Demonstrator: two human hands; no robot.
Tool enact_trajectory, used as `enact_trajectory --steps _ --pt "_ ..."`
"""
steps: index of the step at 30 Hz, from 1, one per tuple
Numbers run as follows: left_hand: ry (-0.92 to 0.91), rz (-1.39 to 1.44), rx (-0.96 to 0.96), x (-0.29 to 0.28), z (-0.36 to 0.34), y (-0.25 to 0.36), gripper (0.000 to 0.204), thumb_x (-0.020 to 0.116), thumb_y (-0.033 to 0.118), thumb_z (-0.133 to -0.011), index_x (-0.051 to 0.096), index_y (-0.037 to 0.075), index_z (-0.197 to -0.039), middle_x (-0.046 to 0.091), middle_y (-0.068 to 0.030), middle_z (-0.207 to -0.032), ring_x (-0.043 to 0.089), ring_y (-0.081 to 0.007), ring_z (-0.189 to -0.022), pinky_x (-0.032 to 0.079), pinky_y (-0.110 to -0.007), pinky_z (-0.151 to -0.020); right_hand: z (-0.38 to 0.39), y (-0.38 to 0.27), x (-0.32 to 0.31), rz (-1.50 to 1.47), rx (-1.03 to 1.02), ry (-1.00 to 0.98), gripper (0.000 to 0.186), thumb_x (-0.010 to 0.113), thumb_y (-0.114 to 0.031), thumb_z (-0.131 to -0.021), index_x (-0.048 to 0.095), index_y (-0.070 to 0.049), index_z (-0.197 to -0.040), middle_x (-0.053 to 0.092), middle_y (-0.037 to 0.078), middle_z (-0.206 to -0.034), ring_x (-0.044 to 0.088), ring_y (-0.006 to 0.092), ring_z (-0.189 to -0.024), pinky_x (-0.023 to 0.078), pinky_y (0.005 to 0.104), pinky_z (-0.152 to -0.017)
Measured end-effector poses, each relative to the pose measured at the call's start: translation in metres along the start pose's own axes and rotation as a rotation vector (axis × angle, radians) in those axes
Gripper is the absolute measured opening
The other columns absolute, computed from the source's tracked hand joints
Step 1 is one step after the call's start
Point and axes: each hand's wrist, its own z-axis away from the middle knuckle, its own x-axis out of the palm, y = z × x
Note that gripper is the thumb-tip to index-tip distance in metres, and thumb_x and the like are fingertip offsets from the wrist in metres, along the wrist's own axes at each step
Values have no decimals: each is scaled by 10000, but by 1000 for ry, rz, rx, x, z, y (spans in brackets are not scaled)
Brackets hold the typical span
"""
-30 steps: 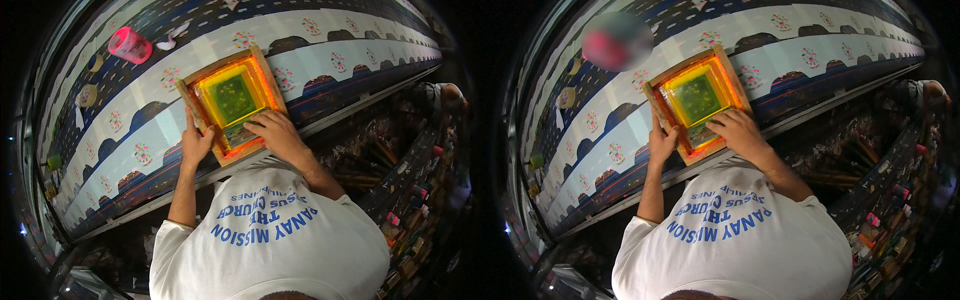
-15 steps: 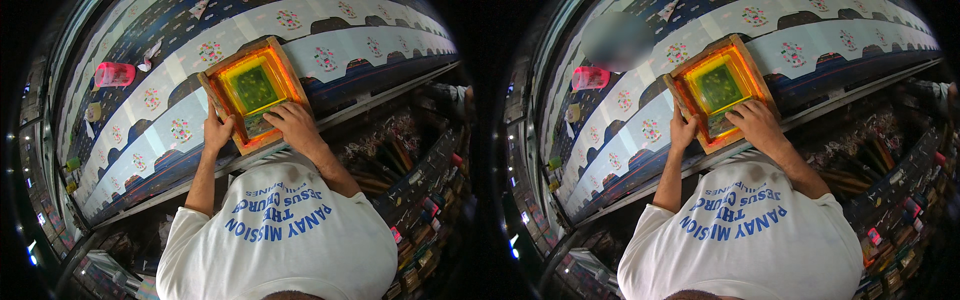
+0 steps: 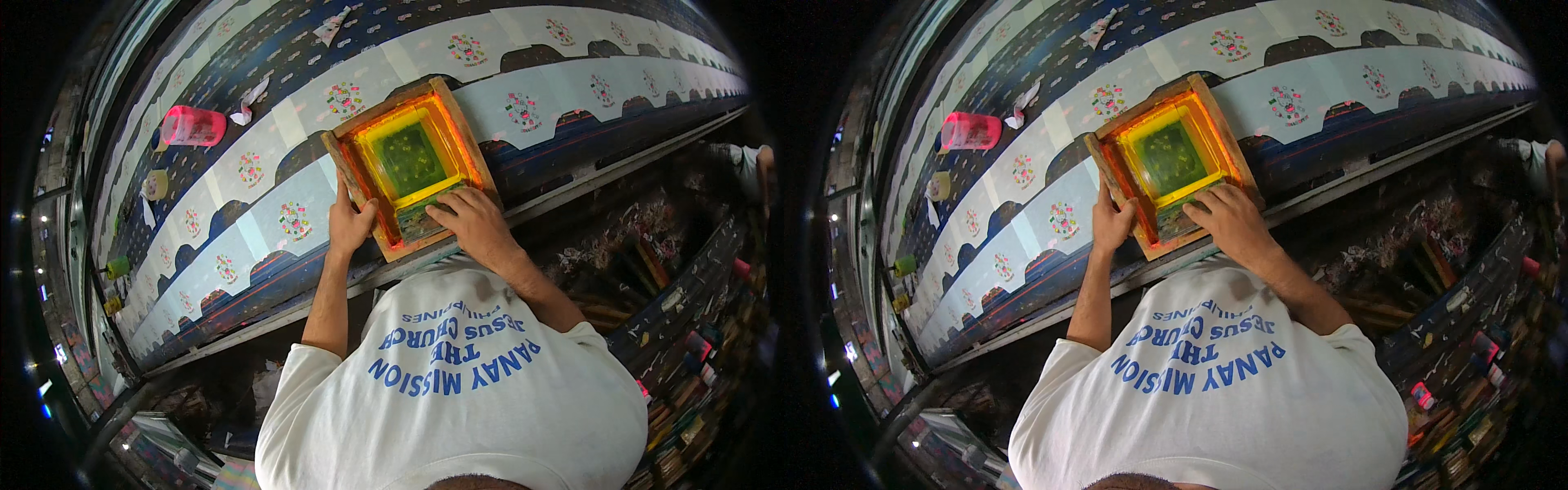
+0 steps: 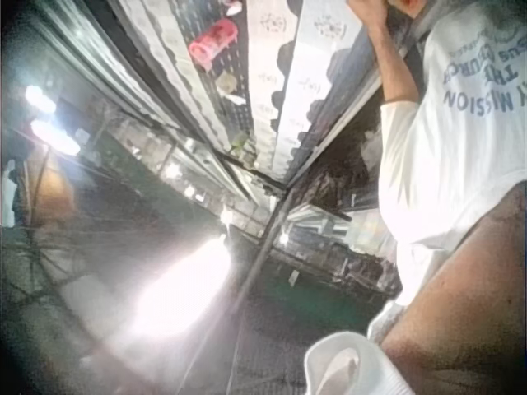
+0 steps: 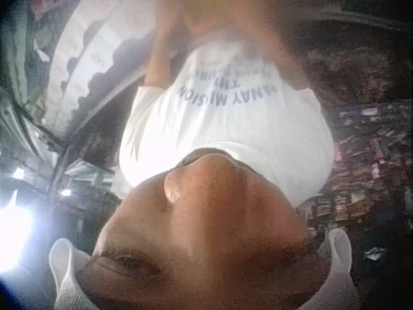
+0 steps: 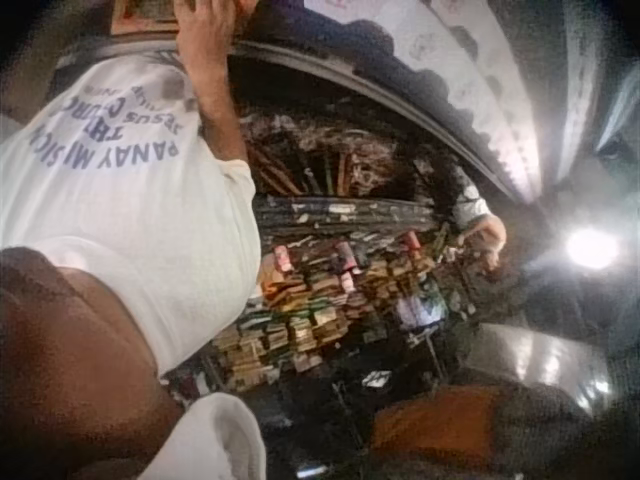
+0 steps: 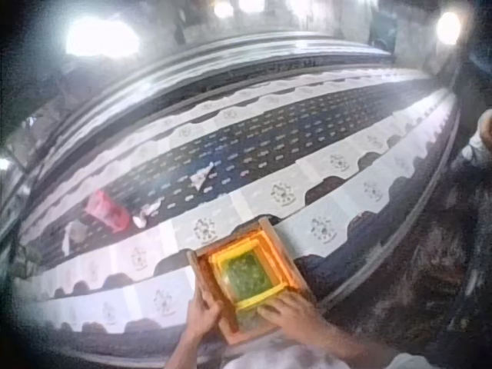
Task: The person uses a squeegee to spread green ink across a screen-printing frame held over a long roll of patterned fabric. The person repeatedly wipes the squeegee and repositions the frame along the fabric, continuing the same wiping motion throughout the clip.
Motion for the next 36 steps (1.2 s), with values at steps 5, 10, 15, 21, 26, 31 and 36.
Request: enact_trajectory --steps 5,10,15,21,26,31,36 --pt "15 -136 -2 -2 3 -4 1026 710 167 -975 125 106 -1816 826 -177 -993 800 -261 -752 642 -387 -709 -38 10 13 22 -9 90 449 695 -17 -947 798 -141 -1366 736 102 -1330 670 306 -1296 540 472 -1151" --pt "-115 -93 -163 -13 4 31 1131 729 320 -964 17 11 -1786 819 -264 -925 823 -427 -825 668 -487 -764 -114 35 6 -18 1 67 418 690 -21 -960 804 -131 -1347 767 116 -1264 705 323 -1242 556 473 -1111" --pt "-74 -221 -27 -13 -2 5 1116 718 340 -990 9 -22 -1772 801 -278 -887 797 -418 -732 660 -483 -683 -160 43 -21 -8 15 -51 404 720 -38 -959 812 -148 -1336 789 127 -1206 732 337 -1200 579 494 -1069" --pt "-102 -244 6 -7 -7 -5 1094 693 329 -1023 -29 -1 -1775 799 -261 -854 784 -363 -621 663 -446 -607 -171 53 -12 14 28 -83 446 696 5 -961 792 -136 -1373 779 124 -1278 722 344 -1230 576 475 -1081" --pt "-144 -223 -61 -15 1 7 1156 695 365 -992 -61 -93 -1739 769 -336 -849 791 -500 -801 645 -557 -735 -118 28 -17 -32 13 -156 499 667 46 -940 770 -104 -1404 761 145 -1318 707 360 -1241 556 474 -1106" --pt "-173 -188 -120 -15 -4 17 1162 703 357 -988 -64 -57 -1757 778 -303 -842 794 -477 -786 649 -525 -741 -37 1 -23 -28 39 -136 550 728 49 -878 772 -110 -1402 744 109 -1327 681 332 -1272 557 453 -1118" --pt "-113 -146 -104 -10 1 20 1155 741 292 -983 -41 -28 -1771 800 -262 -856 805 -410 -738 643 -459 -683 -22 7 -20 -33 18 -56 592 782 28 -837 770 -125 -1409 717 83 -1376 651 308 -1309 541 454 -1150"
